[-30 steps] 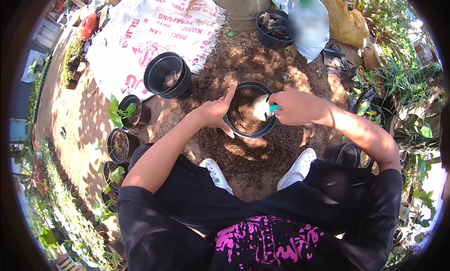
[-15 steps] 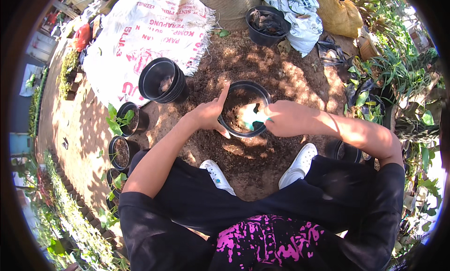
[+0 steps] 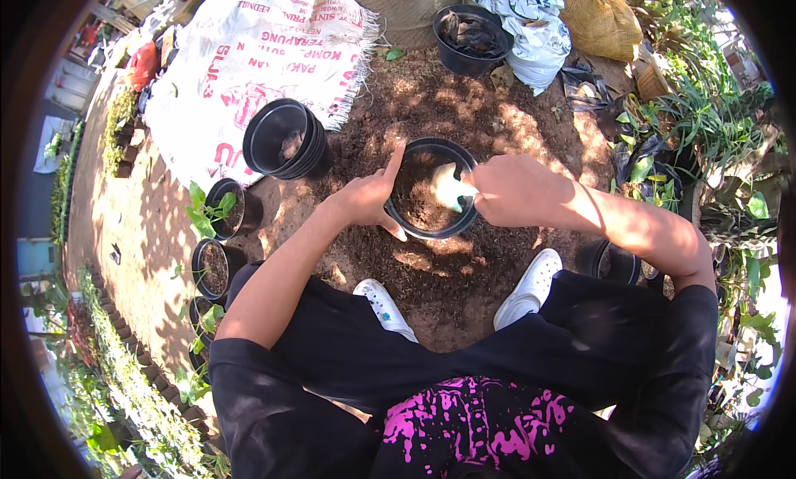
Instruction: The person uses a trowel to fill a black plastic pot with soil and then presses the soil down by hand.
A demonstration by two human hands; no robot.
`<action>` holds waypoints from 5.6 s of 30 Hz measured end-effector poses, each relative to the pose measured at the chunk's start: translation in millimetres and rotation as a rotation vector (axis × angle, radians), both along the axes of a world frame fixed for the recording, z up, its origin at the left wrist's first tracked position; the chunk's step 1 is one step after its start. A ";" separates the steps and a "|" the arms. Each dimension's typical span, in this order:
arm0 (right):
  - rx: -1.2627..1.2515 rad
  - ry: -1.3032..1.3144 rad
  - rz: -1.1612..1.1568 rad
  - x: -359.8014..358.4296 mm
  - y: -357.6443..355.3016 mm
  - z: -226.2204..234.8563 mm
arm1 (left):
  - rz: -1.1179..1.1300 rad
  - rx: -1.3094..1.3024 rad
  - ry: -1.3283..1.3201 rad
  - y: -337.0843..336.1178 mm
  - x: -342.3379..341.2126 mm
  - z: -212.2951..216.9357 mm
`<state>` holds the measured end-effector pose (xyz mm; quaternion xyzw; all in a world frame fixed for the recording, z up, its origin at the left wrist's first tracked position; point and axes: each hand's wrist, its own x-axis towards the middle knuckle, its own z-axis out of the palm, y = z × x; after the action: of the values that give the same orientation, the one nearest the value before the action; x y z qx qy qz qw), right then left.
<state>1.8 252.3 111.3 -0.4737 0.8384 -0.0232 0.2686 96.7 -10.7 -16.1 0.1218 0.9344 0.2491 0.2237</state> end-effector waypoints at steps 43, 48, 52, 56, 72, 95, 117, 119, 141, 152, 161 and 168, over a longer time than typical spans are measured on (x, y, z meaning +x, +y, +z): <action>0.134 -0.041 -0.093 -19.4 -4.4 44.9 | 0.072 -0.060 -0.201 11.4 -3.7 23.5; 0.150 -0.316 -0.180 -44.6 15.3 -18.9 | 0.038 -0.082 -0.232 22.5 -17.3 30.3; 0.045 -0.319 -0.270 -36.9 7.3 28.1 | 0.073 -0.118 -0.218 11.5 -3.5 22.9; 0.162 -0.322 -0.138 -42.3 6.2 6.6 | 0.064 -0.094 -0.207 12.0 -6.4 20.3; 0.095 -0.622 -0.369 -58.3 19.6 -7.9 | 0.006 -0.119 -0.101 7.6 -8.2 3.8; -0.249 0.007 0.004 -17.7 8.1 22.5 | 0.041 -0.181 -0.101 11.9 -11.6 12.7; 0.044 -0.021 0.042 -30.8 -0.6 25.2 | 0.062 -0.119 -0.167 11.5 -7.8 15.5; -0.066 -0.034 0.016 -25.2 3.5 13.2 | 0.068 -0.139 -0.180 9.1 -6.6 13.7; 0.173 -0.212 -0.021 -17.5 -4.1 30.3 | 0.068 -0.089 -0.173 14.9 -12.1 18.7; -0.112 -0.471 -0.024 -37.7 -11.8 -26.7 | 0.052 -0.099 -0.160 11.1 -12.9 15.4; -0.100 -0.892 -0.628 -38.4 -11.5 5.2 | 0.065 -0.105 -0.191 11.4 -13.2 17.1; -0.191 -1.336 -0.901 -57.4 -12.6 -17.5 | 0.041 -0.025 -0.193 8.1 -14.1 8.2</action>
<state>-55.6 239.7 93.8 0.0026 0.6057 -0.4784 0.6358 82.7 -2.6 -7.9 0.0755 0.9139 0.2523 0.3089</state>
